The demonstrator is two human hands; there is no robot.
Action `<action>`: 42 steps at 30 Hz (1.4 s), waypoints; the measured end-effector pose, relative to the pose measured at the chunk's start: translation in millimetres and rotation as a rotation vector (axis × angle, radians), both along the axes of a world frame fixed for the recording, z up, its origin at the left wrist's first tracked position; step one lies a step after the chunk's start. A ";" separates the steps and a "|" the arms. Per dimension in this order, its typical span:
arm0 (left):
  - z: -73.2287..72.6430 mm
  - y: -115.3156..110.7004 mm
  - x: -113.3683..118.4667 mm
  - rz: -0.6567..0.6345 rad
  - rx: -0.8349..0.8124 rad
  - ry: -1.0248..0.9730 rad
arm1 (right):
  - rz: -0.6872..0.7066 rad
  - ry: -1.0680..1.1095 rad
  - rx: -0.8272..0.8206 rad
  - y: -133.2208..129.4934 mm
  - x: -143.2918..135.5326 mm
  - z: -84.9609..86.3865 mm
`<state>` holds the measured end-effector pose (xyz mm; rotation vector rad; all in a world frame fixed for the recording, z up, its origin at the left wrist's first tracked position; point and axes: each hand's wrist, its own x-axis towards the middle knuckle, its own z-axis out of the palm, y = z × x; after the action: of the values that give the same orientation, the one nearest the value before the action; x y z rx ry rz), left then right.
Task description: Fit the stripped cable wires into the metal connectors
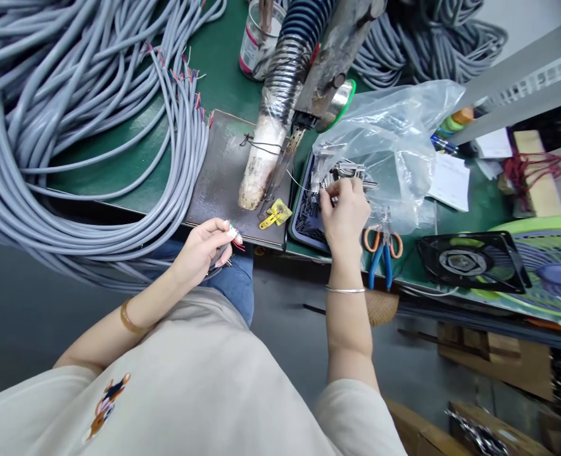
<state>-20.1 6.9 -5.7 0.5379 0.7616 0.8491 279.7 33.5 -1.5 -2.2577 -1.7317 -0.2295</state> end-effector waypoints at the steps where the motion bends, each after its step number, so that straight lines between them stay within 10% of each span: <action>1: 0.0 0.9 0.8 -0.009 0.019 0.008 | 0.001 0.004 0.002 0.4 -0.1 -1.1; 13: 6.0 3.9 7.4 -0.009 0.110 0.024 | 0.046 0.244 0.190 -26.3 12.4 5.7; 24: 1.3 4.6 14.8 -0.016 0.216 0.101 | -0.065 0.598 0.651 -101.8 -57.5 26.2; 32: 3.5 5.8 15.3 -0.039 0.216 0.169 | 0.193 1.103 0.355 -107.9 -102.5 15.7; 42: 1.5 6.7 19.2 -0.004 0.243 0.240 | 0.365 0.573 0.586 -89.7 -131.6 -14.1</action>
<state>-0.9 13.6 -4.2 0.8688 0.8803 0.8884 148.1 -56.2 -15.7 -1.3867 -1.4722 0.0003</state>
